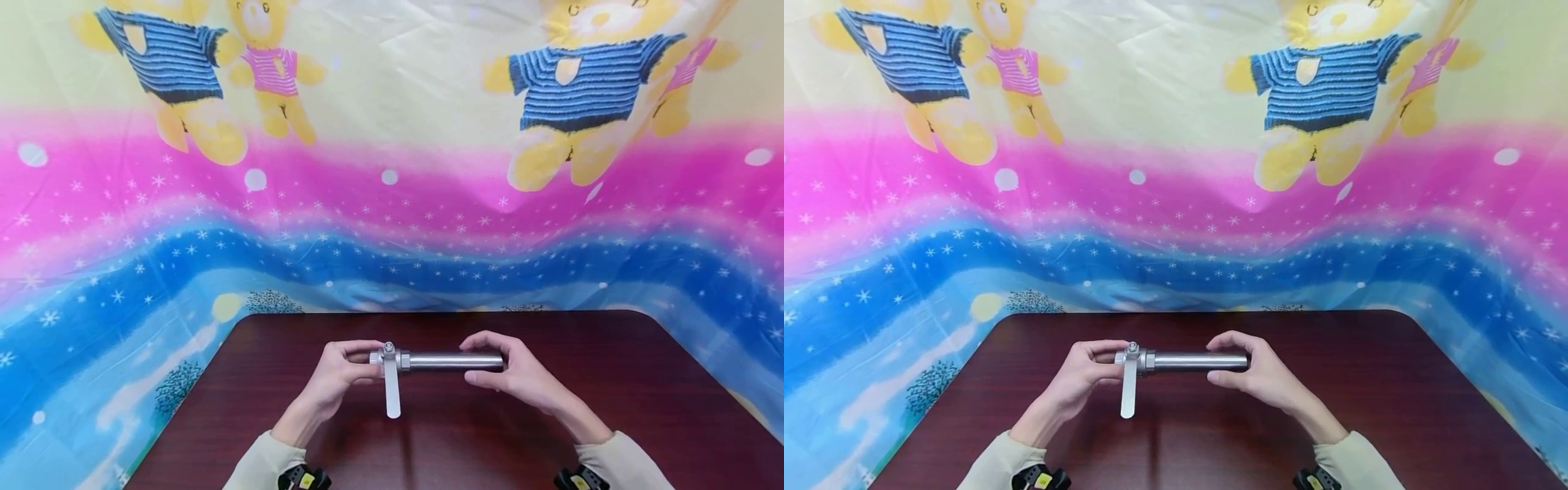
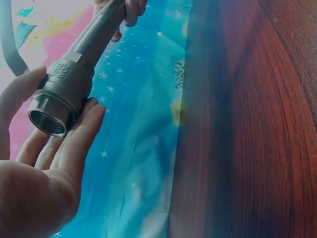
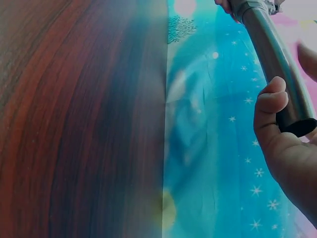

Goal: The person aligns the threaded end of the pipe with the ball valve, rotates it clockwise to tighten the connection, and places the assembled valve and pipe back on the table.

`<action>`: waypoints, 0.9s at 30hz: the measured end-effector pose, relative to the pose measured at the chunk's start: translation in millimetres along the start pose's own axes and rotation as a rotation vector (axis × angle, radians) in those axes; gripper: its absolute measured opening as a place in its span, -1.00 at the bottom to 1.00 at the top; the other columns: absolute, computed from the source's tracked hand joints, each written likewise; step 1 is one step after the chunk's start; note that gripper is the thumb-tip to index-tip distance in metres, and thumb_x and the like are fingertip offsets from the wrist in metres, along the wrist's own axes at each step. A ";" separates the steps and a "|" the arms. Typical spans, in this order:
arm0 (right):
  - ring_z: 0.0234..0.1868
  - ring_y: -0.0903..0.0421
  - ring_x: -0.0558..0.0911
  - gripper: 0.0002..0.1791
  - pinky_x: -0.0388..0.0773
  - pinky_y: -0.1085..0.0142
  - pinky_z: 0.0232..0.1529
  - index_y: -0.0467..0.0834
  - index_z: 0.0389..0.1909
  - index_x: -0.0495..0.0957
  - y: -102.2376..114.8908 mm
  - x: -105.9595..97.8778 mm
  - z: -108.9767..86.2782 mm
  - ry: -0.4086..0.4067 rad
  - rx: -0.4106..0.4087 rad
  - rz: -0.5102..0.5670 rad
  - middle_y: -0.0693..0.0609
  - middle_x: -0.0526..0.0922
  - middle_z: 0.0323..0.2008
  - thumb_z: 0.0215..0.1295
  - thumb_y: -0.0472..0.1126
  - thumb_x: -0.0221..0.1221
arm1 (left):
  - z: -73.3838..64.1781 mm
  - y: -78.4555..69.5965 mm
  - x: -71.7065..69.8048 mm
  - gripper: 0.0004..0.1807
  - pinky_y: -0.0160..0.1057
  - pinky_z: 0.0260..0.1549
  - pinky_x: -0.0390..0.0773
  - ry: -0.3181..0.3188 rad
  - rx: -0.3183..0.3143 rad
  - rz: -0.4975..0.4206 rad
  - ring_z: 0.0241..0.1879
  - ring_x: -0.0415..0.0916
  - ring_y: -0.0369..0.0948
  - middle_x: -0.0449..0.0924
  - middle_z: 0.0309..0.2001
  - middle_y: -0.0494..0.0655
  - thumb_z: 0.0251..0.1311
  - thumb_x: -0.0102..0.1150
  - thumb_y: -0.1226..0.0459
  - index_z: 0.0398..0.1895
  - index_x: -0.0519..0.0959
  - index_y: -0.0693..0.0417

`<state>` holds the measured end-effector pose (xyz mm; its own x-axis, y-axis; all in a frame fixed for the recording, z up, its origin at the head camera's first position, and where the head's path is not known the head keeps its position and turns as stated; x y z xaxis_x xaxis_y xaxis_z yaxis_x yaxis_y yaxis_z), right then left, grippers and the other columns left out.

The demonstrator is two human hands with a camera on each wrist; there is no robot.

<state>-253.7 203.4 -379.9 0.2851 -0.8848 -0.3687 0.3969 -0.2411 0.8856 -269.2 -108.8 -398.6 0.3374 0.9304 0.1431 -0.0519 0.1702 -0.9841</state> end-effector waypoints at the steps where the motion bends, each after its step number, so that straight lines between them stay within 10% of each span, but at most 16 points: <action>1: -0.54 0.13 0.55 -0.64 0.55 0.25 -0.58 -0.14 0.07 0.65 0.2 -0.1 -0.1 -0.005 0.007 -0.005 -0.11 0.67 -0.39 0.27 -0.30 0.47 | 0.2 -0.1 0.3 -0.50 -0.04 -0.10 0.75 0.002 0.000 -0.002 -0.23 0.79 -0.09 0.77 -0.09 0.23 0.08 0.40 0.55 0.16 0.62 0.50; 27: -0.58 0.13 0.52 -0.74 0.52 0.27 -0.60 -0.29 -0.01 0.69 -2.9 -2.8 2.9 0.001 0.049 0.014 -0.06 0.63 -0.51 0.37 -0.25 0.40 | 0.4 -0.6 1.1 -0.50 -0.16 -0.15 0.74 0.004 0.004 0.048 -0.21 0.76 -0.16 0.78 -0.15 0.22 -0.02 0.45 0.59 0.09 0.68 0.46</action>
<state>-258.1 205.4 -380.7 0.2908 -0.8878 -0.3567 0.3495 -0.2485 0.9034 -269.1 -107.8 -397.8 0.3378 0.9364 0.0954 -0.0716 0.1266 -0.9894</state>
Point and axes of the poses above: each hand's wrist, its own z-axis towards the middle knuckle, its own x-axis out of the palm, y = z × x, the point moved 4 cm from there along z, towards the middle knuckle
